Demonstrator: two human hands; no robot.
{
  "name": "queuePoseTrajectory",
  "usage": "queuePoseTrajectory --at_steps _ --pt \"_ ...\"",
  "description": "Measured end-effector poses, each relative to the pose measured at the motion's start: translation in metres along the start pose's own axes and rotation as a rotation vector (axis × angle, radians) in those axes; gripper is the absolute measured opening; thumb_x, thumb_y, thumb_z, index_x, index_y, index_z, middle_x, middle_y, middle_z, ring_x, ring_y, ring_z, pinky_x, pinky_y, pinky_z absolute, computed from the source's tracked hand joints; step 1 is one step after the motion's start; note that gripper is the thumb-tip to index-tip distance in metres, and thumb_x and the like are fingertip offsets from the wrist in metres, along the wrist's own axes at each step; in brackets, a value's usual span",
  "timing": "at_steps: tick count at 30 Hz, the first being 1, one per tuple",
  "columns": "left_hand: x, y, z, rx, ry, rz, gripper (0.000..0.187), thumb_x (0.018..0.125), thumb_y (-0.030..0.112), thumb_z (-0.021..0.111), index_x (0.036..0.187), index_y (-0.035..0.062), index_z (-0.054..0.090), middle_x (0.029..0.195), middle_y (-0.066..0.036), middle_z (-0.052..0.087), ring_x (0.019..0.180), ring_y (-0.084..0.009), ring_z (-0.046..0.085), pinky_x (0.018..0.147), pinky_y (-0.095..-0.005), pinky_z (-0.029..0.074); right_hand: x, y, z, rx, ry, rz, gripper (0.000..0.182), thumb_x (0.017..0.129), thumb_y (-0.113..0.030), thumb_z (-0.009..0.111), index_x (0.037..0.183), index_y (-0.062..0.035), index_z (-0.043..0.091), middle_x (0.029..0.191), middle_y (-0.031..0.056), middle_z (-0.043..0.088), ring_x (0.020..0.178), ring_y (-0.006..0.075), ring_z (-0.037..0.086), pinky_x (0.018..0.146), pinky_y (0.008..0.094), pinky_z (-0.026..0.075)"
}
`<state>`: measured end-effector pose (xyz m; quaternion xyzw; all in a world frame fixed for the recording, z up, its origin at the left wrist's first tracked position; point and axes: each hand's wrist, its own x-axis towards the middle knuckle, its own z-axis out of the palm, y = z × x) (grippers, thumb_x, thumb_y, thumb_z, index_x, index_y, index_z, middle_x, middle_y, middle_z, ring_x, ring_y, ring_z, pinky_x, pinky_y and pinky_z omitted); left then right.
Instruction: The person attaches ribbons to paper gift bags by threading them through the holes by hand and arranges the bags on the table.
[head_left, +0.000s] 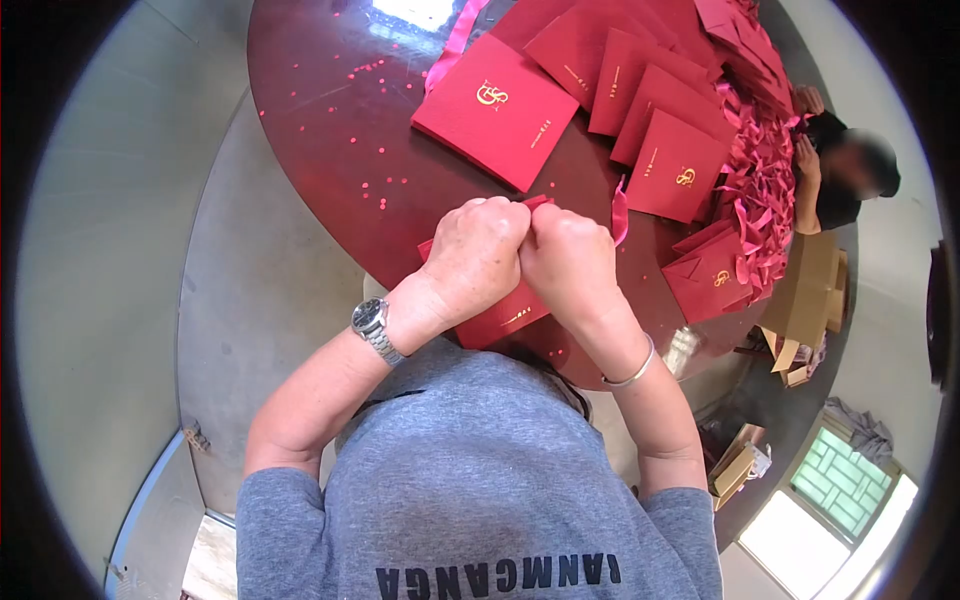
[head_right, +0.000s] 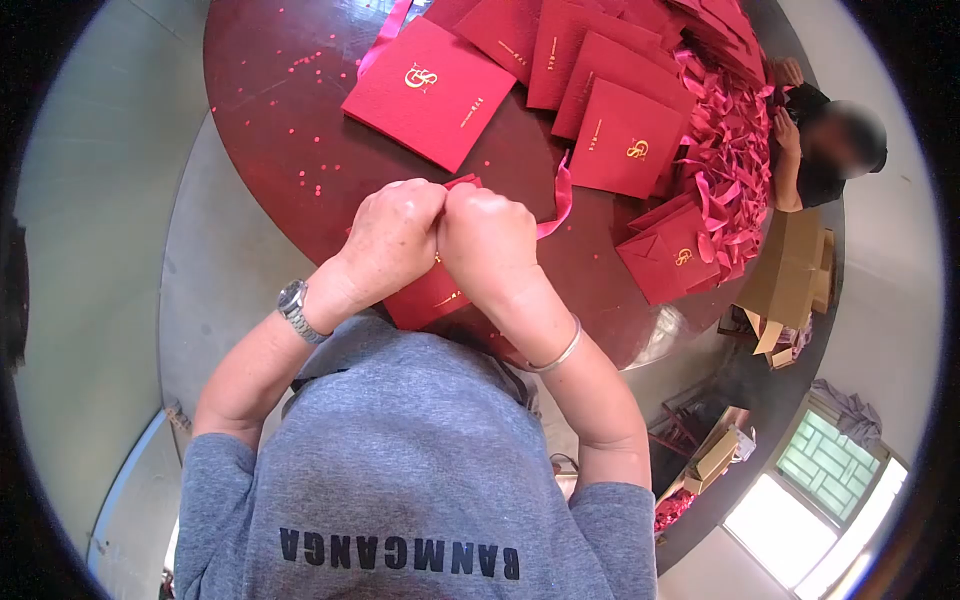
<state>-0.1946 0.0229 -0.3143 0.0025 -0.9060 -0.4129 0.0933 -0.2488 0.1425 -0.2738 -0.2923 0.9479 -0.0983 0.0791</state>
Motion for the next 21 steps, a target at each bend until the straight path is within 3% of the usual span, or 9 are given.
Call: queuePoseTrajectory --at_steps 3,7,8,9,11,12,14,17,21 --pt "-0.001 0.0 -0.005 -0.037 -0.072 -0.006 0.011 0.081 0.002 0.055 0.087 -0.0006 0.063 0.08 -0.02 0.062 0.081 -0.0389 0.062 0.071 -0.0464 0.05 0.003 0.004 -0.003 0.037 -0.038 -0.016 0.012 0.077 -0.011 0.063 0.074 0.0003 0.065 0.073 0.0231 0.063 0.069 0.0402 0.064 0.062 0.0458 0.052" --pt "0.002 -0.001 -0.013 -0.202 -0.145 -0.074 0.019 0.084 0.002 0.053 0.098 -0.0021 0.064 0.092 -0.022 0.065 0.089 -0.0389 0.063 0.076 -0.0431 0.052 0.004 0.018 0.003 0.349 -0.051 0.021 0.013 0.079 -0.009 0.063 0.081 0.0027 0.068 0.077 0.0227 0.065 0.073 0.0362 0.067 0.065 0.0406 0.053" --pt "0.001 0.0 -0.016 -0.199 -0.177 -0.105 0.021 0.086 0.003 0.053 0.102 -0.0023 0.065 0.096 -0.023 0.066 0.091 -0.0382 0.064 0.077 -0.0415 0.052 0.0 0.022 0.006 0.298 -0.011 -0.02 0.015 0.081 -0.008 0.066 0.091 0.0025 0.067 0.076 0.0192 0.067 0.071 0.0289 0.068 0.065 0.0365 0.053" --pt "0.001 0.0 -0.018 -0.192 -0.174 -0.103 0.021 0.086 0.003 0.053 0.102 -0.0023 0.065 0.096 -0.023 0.066 0.091 -0.0382 0.064 0.077 -0.0415 0.052 -0.003 0.02 0.0 0.302 -0.005 -0.025 0.015 0.081 -0.008 0.066 0.091 0.0025 0.067 0.076 0.0192 0.067 0.071 0.0289 0.068 0.065 0.0365 0.053" --pt "0.003 0.0 -0.024 -0.365 -0.179 -0.162 0.019 0.089 0.006 0.054 0.102 -0.0031 0.065 0.095 -0.02 0.069 0.09 -0.029 0.068 0.078 -0.0365 0.052 -0.009 0.012 -0.015 0.5 0.002 0.12 0.023 0.082 -0.008 0.068 0.102 0.0016 0.063 0.075 0.0144 0.067 0.068 0.0214 0.068 0.063 0.0325 0.052" --pt "0.005 -0.001 -0.026 -0.355 -0.174 -0.157 0.019 0.089 0.006 0.054 0.102 -0.0031 0.065 0.095 -0.02 0.069 0.09 -0.029 0.068 0.078 -0.0365 0.052 -0.012 0.012 -0.016 0.587 -0.029 0.081 0.031 0.082 -0.007 0.07 0.11 0.0001 0.057 0.072 0.0106 0.065 0.065 0.015 0.064 0.061 0.0295 0.051" --pt "0.011 -0.005 -0.03 -0.591 -0.313 -0.313 0.019 0.092 0.008 0.054 0.101 -0.0028 0.066 0.093 -0.011 0.071 0.089 -0.0158 0.066 0.079 -0.0309 0.051 -0.015 0.019 -0.013 0.609 -0.072 0.027 0.031 0.082 -0.007 0.07 0.109 0.0 0.057 0.072 0.0103 0.064 0.064 0.0146 0.063 0.06 0.0294 0.05" --pt "0.021 -0.013 -0.031 -0.761 -0.464 -0.446 0.019 0.094 0.007 0.052 0.101 -0.0014 0.067 0.092 -0.005 0.069 0.087 -0.0091 0.061 0.079 -0.0268 0.049 -0.022 0.023 -0.014 0.655 -0.125 0.002 0.033 0.081 -0.007 0.071 0.109 -0.0005 0.055 0.07 0.009 0.062 0.061 0.0137 0.059 0.057 0.0288 0.047" --pt "0.037 -0.007 -0.037 -0.493 -0.585 -0.33 0.018 0.092 0.004 0.056 0.104 0.0003 0.068 0.092 -0.004 0.069 0.084 -0.0092 0.06 0.078 -0.0248 0.05 -0.033 0.024 -0.005 0.594 -0.004 -0.016 0.036 0.078 -0.01 0.074 0.106 -0.0003 0.053 0.071 0.0082 0.06 0.063 0.0158 0.059 0.059 0.0302 0.047"
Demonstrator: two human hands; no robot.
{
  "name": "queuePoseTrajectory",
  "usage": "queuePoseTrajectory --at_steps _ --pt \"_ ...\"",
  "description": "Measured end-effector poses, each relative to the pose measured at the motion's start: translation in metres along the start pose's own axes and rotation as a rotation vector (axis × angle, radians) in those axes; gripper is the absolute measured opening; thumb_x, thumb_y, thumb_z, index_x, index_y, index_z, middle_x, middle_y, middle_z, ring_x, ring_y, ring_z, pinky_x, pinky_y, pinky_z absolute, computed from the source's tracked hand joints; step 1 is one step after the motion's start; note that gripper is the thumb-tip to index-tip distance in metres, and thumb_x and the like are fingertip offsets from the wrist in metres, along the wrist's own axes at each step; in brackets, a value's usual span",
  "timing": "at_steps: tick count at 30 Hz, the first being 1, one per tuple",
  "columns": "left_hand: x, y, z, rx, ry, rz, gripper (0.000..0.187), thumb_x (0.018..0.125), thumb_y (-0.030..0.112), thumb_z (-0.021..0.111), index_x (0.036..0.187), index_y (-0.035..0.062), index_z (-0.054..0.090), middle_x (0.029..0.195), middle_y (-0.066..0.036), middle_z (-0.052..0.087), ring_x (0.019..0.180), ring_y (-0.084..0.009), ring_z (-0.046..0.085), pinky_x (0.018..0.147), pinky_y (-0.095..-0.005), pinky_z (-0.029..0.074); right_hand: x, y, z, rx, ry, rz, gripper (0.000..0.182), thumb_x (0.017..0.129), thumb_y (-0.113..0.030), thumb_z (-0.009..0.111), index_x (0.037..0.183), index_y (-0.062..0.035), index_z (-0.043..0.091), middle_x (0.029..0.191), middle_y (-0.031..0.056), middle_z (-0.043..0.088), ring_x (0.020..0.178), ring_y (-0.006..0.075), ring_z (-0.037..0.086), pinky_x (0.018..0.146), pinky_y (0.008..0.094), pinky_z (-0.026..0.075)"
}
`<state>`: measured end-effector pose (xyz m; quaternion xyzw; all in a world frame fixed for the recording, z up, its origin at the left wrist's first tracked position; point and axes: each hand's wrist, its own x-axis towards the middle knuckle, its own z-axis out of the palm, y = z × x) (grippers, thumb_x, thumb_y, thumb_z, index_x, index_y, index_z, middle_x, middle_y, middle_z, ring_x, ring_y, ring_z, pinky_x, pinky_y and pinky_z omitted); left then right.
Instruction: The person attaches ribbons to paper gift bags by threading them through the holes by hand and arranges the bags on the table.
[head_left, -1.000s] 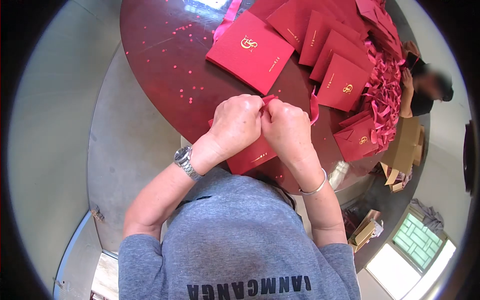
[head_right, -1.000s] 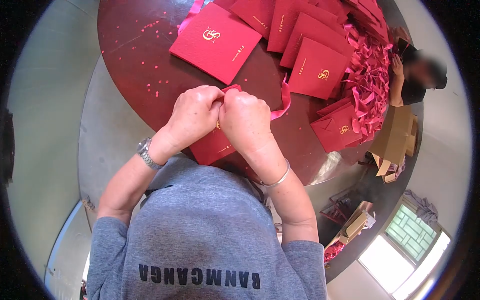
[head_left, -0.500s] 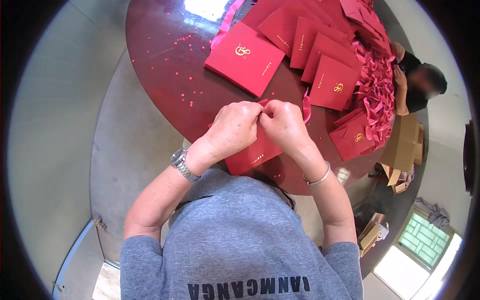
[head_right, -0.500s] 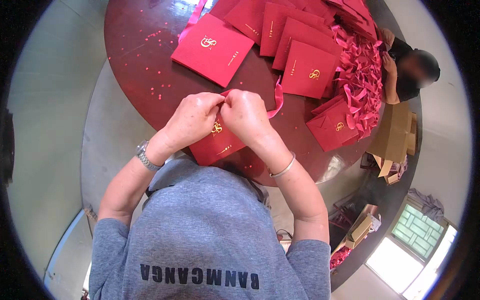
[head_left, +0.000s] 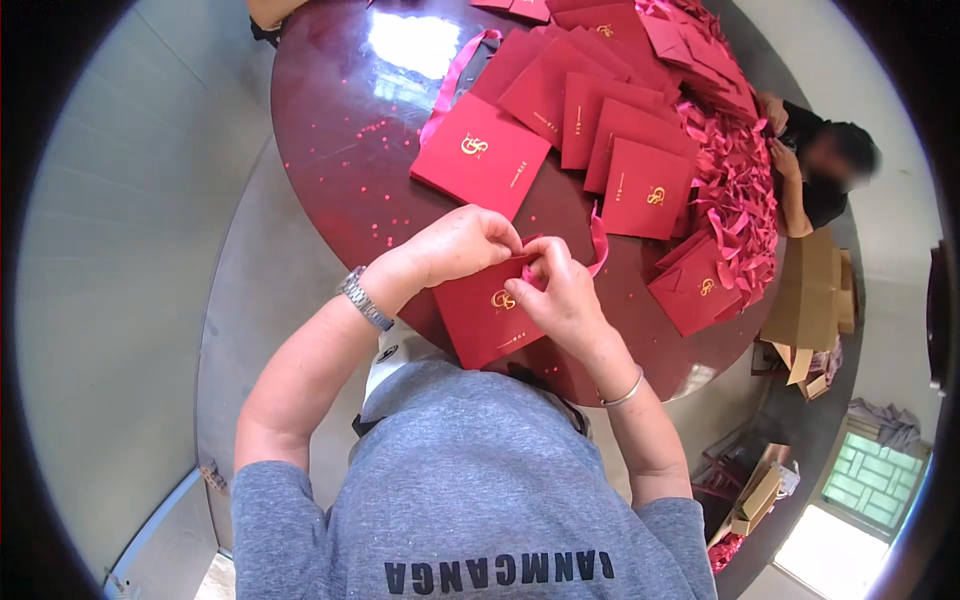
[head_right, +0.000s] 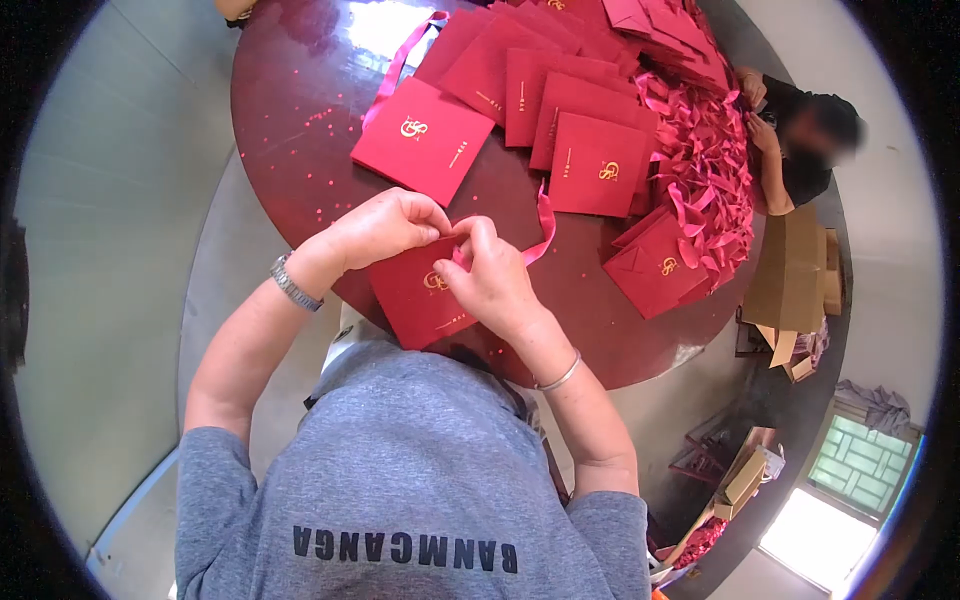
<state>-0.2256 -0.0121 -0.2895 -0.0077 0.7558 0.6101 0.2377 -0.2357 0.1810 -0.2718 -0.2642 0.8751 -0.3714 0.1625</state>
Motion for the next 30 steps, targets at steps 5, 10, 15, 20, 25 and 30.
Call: queuePoseTrajectory --at_steps 5,10,15,20,25,30 --pt "0.005 0.005 0.0 -0.034 -0.069 -0.027 0.021 0.089 0.004 0.061 0.108 0.0011 0.069 0.091 -0.005 0.071 0.085 -0.0092 0.062 0.079 -0.0265 0.05 -0.005 0.002 -0.004 0.013 0.015 -0.043 0.041 0.075 -0.011 0.076 0.106 -0.0009 0.051 0.072 0.0073 0.059 0.066 0.0157 0.058 0.061 0.0301 0.047" --pt "0.006 0.005 0.005 0.188 0.012 0.046 0.013 0.086 0.008 0.066 0.096 0.0022 0.071 0.083 -0.01 0.071 0.078 -0.0119 0.064 0.076 -0.0308 0.051 -0.003 -0.002 -0.009 0.065 -0.037 -0.02 0.04 0.077 -0.012 0.074 0.107 -0.0009 0.05 0.073 0.007 0.058 0.067 0.0139 0.056 0.063 0.0292 0.046" --pt "0.006 -0.005 0.005 0.466 0.321 0.279 0.01 0.076 0.004 0.065 0.084 0.0003 0.069 0.079 -0.022 0.066 0.079 -0.0371 0.067 0.07 -0.0408 0.053 -0.002 0.007 -0.008 0.072 -0.042 -0.004 0.039 0.078 -0.015 0.074 0.106 -0.0007 0.051 0.075 0.0073 0.06 0.068 0.013 0.056 0.063 0.0297 0.046" --pt "-0.002 -0.029 -0.027 0.578 0.682 0.254 0.007 0.081 0.003 0.06 0.082 0.0019 0.067 0.079 -0.021 0.065 0.079 -0.0368 0.066 0.07 -0.0421 0.053 -0.006 0.014 -0.027 0.039 -0.1 0.061 0.039 0.08 -0.019 0.072 0.108 0.0001 0.053 0.074 0.0073 0.061 0.068 0.013 0.057 0.064 0.0299 0.047" --pt "-0.026 -0.028 0.001 0.438 0.877 0.318 0.014 0.082 0.008 0.065 0.095 0.0047 0.068 0.093 -0.014 0.067 0.087 -0.0349 0.063 0.075 -0.0423 0.052 -0.009 0.023 -0.02 -0.031 -0.071 0.083 0.04 0.08 -0.019 0.071 0.112 -0.0016 0.054 0.074 0.0088 0.061 0.066 0.0156 0.058 0.064 0.0319 0.048" --pt "-0.042 -0.028 0.022 0.597 0.482 0.366 0.017 0.081 0.009 0.065 0.097 0.0039 0.067 0.092 -0.011 0.063 0.092 -0.0295 0.058 0.082 -0.0376 0.048 -0.014 0.028 -0.017 -0.122 -0.04 0.008 0.048 0.08 -0.015 0.07 0.122 -0.0026 0.052 0.073 0.0127 0.058 0.065 0.0243 0.06 0.064 0.0359 0.048"
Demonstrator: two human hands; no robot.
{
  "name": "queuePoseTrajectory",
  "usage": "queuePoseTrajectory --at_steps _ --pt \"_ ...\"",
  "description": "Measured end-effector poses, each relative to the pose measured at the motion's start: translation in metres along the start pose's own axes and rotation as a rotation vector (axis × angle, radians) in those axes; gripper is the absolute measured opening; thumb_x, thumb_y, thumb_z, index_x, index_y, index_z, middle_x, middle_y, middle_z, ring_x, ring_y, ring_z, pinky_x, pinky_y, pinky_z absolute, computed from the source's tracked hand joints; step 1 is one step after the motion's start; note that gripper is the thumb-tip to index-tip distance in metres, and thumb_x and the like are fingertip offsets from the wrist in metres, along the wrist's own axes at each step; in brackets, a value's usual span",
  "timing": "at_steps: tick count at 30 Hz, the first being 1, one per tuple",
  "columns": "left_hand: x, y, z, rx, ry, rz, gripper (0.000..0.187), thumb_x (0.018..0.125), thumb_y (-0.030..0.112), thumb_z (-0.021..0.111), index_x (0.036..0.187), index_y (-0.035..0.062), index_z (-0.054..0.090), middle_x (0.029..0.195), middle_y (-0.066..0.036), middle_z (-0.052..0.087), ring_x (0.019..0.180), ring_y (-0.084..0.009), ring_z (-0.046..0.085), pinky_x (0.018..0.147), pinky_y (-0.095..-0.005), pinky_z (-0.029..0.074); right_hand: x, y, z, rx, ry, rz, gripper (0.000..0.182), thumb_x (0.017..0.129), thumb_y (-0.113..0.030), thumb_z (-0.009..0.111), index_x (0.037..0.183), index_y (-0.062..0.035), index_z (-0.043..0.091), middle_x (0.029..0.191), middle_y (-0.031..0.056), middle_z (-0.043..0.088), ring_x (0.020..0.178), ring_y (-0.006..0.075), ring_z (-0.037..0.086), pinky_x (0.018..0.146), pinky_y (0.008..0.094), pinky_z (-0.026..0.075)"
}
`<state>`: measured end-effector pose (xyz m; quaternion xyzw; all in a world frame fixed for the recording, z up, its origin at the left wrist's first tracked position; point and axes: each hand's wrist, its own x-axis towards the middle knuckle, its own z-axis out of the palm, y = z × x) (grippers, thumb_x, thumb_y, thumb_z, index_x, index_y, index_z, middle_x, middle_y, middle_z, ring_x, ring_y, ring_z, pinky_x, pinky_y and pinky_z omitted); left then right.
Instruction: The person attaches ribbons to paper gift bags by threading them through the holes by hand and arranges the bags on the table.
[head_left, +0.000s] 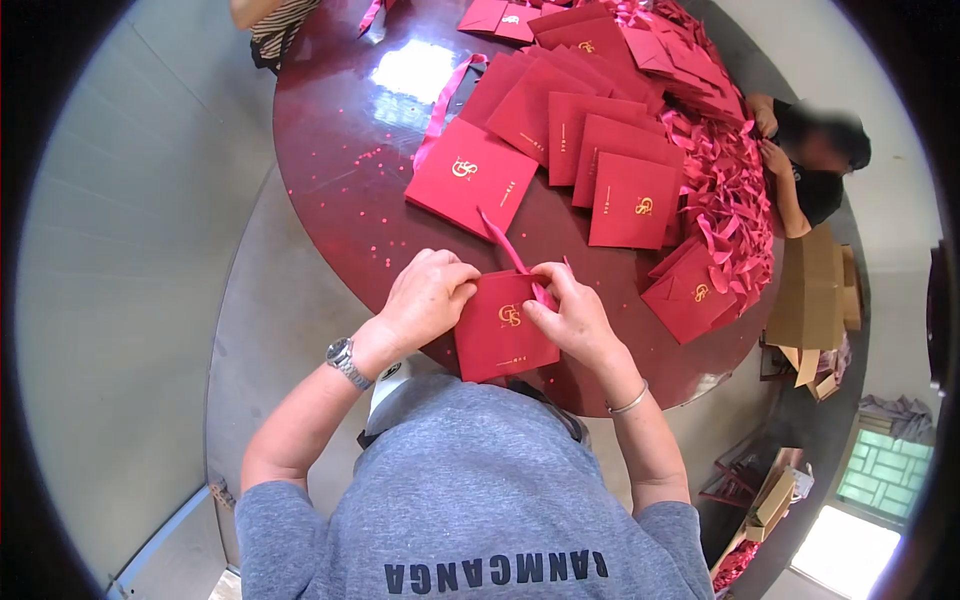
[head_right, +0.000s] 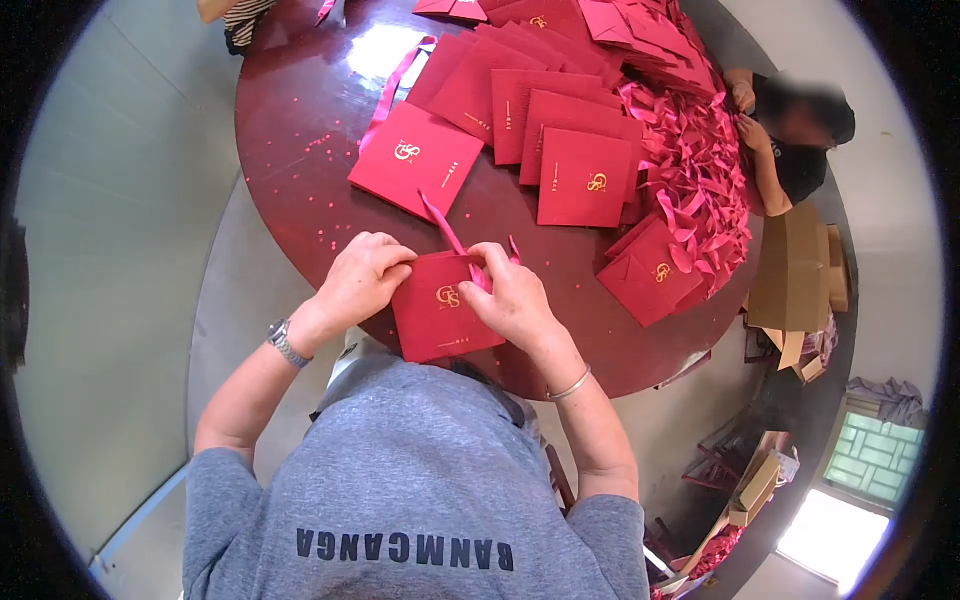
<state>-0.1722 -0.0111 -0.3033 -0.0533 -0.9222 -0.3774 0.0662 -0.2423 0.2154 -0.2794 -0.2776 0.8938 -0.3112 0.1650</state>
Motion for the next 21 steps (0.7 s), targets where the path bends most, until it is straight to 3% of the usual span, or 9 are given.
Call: queuePoseTrajectory --at_steps 6,8,11,13,14,16,18,21 --pt "-0.002 -0.002 -0.004 -0.181 -0.101 -0.082 0.02 0.077 0.004 0.067 0.097 0.005 0.067 0.089 -0.01 0.06 0.091 -0.0278 0.058 0.08 -0.0368 0.048 -0.03 0.012 -0.018 0.068 0.022 -0.003 0.074 0.077 -0.009 0.071 0.143 -0.0059 0.038 0.075 0.0134 0.059 0.066 0.0264 0.06 0.066 0.0366 0.049" --pt "-0.005 -0.003 0.003 -0.161 -0.048 -0.053 0.019 0.077 0.003 0.067 0.096 0.0044 0.067 0.089 -0.01 0.06 0.09 -0.028 0.058 0.079 -0.0368 0.049 -0.044 0.025 -0.025 0.034 0.037 0.018 0.071 0.075 -0.008 0.072 0.14 -0.0042 0.043 0.076 0.0117 0.06 0.066 0.0224 0.06 0.066 0.0343 0.049" --pt "-0.011 0.004 0.007 -0.072 0.059 -0.029 0.018 0.076 0.003 0.067 0.093 0.0028 0.067 0.089 -0.011 0.06 0.089 -0.0289 0.059 0.078 -0.0372 0.049 -0.067 0.041 -0.034 0.215 0.027 0.161 0.053 0.079 -0.002 0.07 0.129 -0.0011 0.055 0.078 0.0024 0.061 0.069 0.0072 0.056 0.062 0.0243 0.047" --pt "-0.012 0.003 0.009 -0.005 0.113 -0.026 0.017 0.076 0.005 0.068 0.092 0.0018 0.067 0.09 -0.011 0.06 0.087 -0.0296 0.059 0.078 -0.0376 0.049 -0.082 0.049 -0.039 0.358 0.033 0.237 0.049 0.08 -0.001 0.069 0.128 -0.0007 0.056 0.079 0.0014 0.061 0.069 0.0067 0.055 0.062 0.0232 0.047" --pt "-0.013 -0.004 0.013 0.001 0.1 -0.124 0.016 0.076 0.007 0.069 0.09 0.0007 0.067 0.09 -0.012 0.061 0.087 -0.0293 0.06 0.078 -0.0374 0.05 -0.088 0.053 -0.041 0.5 0.037 0.311 0.046 0.082 0.0 0.067 0.126 -0.0004 0.057 0.08 0.0004 0.061 0.07 0.0062 0.055 0.062 0.0221 0.047" --pt "-0.012 -0.008 0.009 0.009 0.088 -0.226 0.016 0.076 0.01 0.07 0.089 -0.0003 0.068 0.091 -0.013 0.061 0.087 -0.0291 0.061 0.079 -0.0372 0.05 -0.1 0.059 -0.043 0.582 0.049 0.288 0.04 0.083 0.001 0.066 0.123 0.0002 0.06 0.082 0.0008 0.062 0.07 0.0077 0.057 0.062 0.0212 0.047" --pt "-0.009 -0.011 0.001 -0.198 -0.062 -0.469 0.018 0.077 0.014 0.07 0.087 -0.0011 0.068 0.092 -0.013 0.062 0.088 -0.027 0.063 0.08 -0.0365 0.05 -0.11 0.061 -0.041 0.905 0.119 0.311 0.041 0.08 0.0 0.067 0.121 -0.0001 0.061 0.083 0.0027 0.064 0.071 0.011 0.059 0.063 0.0226 0.048" --pt "-0.01 -0.012 -0.002 -0.146 -0.096 -0.505 0.018 0.078 0.014 0.069 0.088 -0.0012 0.068 0.091 -0.012 0.063 0.087 -0.0249 0.064 0.08 -0.0358 0.051 -0.111 0.058 -0.035 1.048 0.121 0.178 0.038 0.08 -0.001 0.068 0.117 -0.0001 0.063 0.091 0.0067 0.065 0.073 0.0153 0.061 0.066 0.0249 0.049"
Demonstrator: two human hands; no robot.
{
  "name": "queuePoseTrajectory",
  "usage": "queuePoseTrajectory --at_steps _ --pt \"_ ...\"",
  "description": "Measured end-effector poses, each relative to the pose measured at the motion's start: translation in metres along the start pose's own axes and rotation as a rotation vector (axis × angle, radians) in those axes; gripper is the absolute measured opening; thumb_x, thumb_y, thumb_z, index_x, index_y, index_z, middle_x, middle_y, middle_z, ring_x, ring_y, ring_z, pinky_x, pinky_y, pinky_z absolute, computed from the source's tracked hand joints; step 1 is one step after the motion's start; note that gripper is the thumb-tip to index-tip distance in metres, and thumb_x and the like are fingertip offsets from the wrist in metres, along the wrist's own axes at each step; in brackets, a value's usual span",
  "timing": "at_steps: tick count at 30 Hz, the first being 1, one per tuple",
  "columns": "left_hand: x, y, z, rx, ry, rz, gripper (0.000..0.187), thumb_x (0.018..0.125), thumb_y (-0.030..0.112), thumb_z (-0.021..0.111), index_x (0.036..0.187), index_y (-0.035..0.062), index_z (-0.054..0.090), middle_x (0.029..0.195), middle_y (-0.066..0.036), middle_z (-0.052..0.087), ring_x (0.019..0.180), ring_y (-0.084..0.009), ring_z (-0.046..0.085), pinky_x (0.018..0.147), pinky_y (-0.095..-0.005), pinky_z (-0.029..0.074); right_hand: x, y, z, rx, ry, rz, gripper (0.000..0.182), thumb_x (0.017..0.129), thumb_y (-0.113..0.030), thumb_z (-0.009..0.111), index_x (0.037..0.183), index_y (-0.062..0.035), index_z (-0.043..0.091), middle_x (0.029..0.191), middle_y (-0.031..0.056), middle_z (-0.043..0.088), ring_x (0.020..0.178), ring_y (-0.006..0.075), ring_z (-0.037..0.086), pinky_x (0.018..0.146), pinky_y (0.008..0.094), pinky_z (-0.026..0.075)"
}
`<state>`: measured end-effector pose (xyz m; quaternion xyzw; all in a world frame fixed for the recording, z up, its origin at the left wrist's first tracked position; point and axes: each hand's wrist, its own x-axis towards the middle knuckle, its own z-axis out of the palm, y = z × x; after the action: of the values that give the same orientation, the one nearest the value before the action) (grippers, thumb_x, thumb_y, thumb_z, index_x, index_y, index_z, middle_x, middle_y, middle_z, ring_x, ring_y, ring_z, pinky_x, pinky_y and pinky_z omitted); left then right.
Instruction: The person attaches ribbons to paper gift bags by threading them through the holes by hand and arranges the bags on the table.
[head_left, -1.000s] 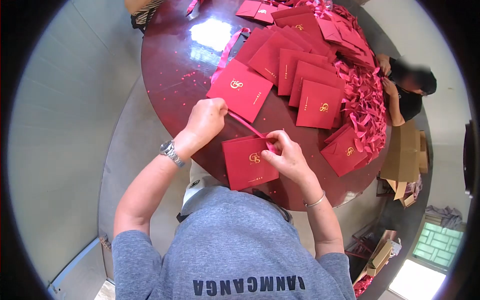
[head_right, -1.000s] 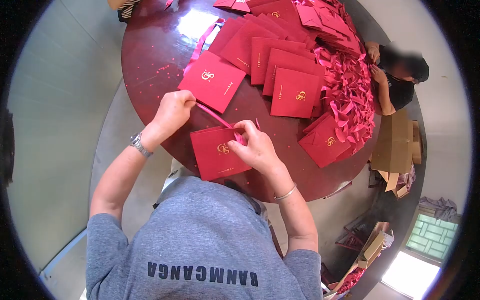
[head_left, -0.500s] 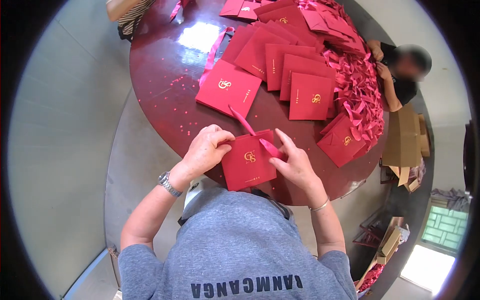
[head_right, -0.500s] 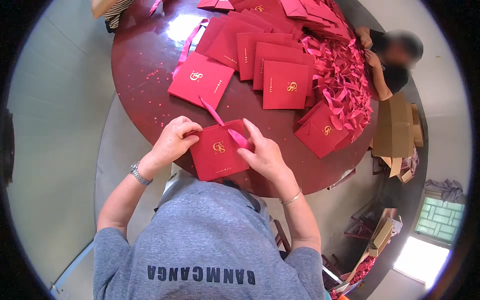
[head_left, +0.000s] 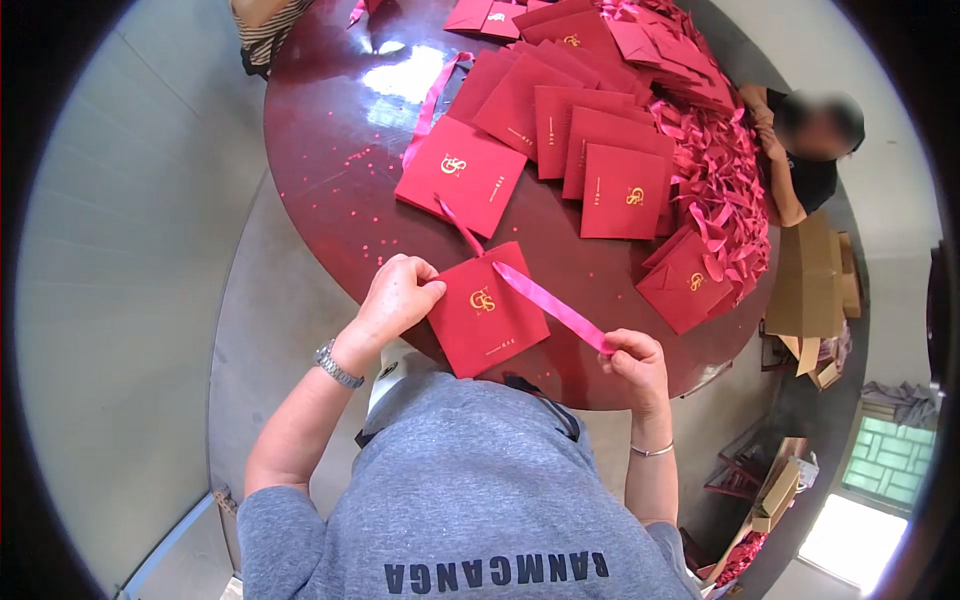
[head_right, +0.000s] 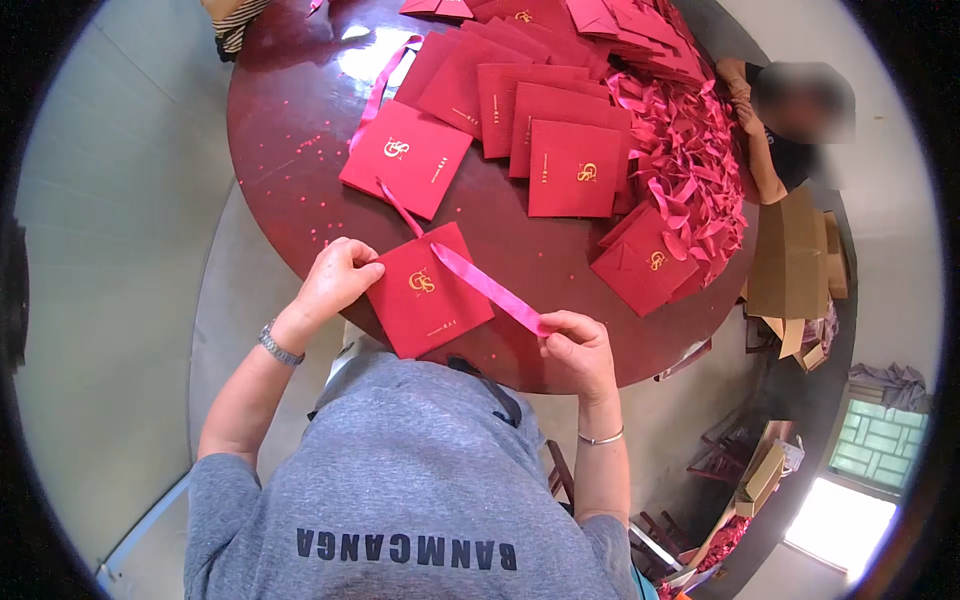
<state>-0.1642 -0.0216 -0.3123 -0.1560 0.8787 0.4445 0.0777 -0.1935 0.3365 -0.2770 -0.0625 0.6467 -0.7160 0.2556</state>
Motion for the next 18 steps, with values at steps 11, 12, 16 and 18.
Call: queuePoseTrajectory --at_steps 11,12,16,18 --pt "-0.003 -0.003 -0.015 -0.071 -0.094 -0.105 0.021 0.076 0.008 0.069 0.094 -0.0027 0.069 0.09 -0.015 0.069 0.084 -0.023 0.067 0.076 -0.0342 0.053 0.012 -0.031 0.051 -0.244 -0.101 -0.265 0.026 0.077 0.004 0.063 0.102 -0.0001 0.067 0.108 0.0119 0.061 0.095 0.0196 0.059 0.082 0.0334 0.049" --pt "-0.003 0.001 -0.017 -0.077 -0.137 -0.131 0.022 0.076 0.009 0.069 0.095 -0.0013 0.069 0.092 -0.017 0.069 0.089 -0.0255 0.067 0.08 -0.0352 0.052 0.015 -0.035 0.057 -0.444 -0.124 -0.386 0.023 0.077 0.005 0.062 0.099 -0.0002 0.068 0.11 0.0124 0.061 0.095 0.0196 0.059 0.081 0.0326 0.049" --pt "-0.006 -0.005 -0.016 -0.058 -0.151 0.002 0.02 0.078 0.01 0.07 0.093 -0.0025 0.067 0.095 -0.014 0.063 0.089 -0.0227 0.063 0.079 -0.0331 0.051 0.034 -0.047 0.102 -0.679 -0.137 -0.482 0.017 0.08 0.007 0.06 0.093 0.0 0.067 0.099 0.0118 0.066 0.092 0.0192 0.063 0.079 0.0306 0.051" --pt "-0.006 -0.006 -0.015 -0.089 -0.179 0.038 0.019 0.079 0.011 0.069 0.093 -0.0028 0.066 0.097 -0.013 0.06 0.088 -0.0221 0.062 0.08 -0.0331 0.05 0.043 -0.041 0.12 -0.571 -0.177 -0.205 0.012 0.084 0.004 0.058 0.093 0.0016 0.066 0.09 0.0091 0.067 0.084 0.0151 0.064 0.076 0.0271 0.051"
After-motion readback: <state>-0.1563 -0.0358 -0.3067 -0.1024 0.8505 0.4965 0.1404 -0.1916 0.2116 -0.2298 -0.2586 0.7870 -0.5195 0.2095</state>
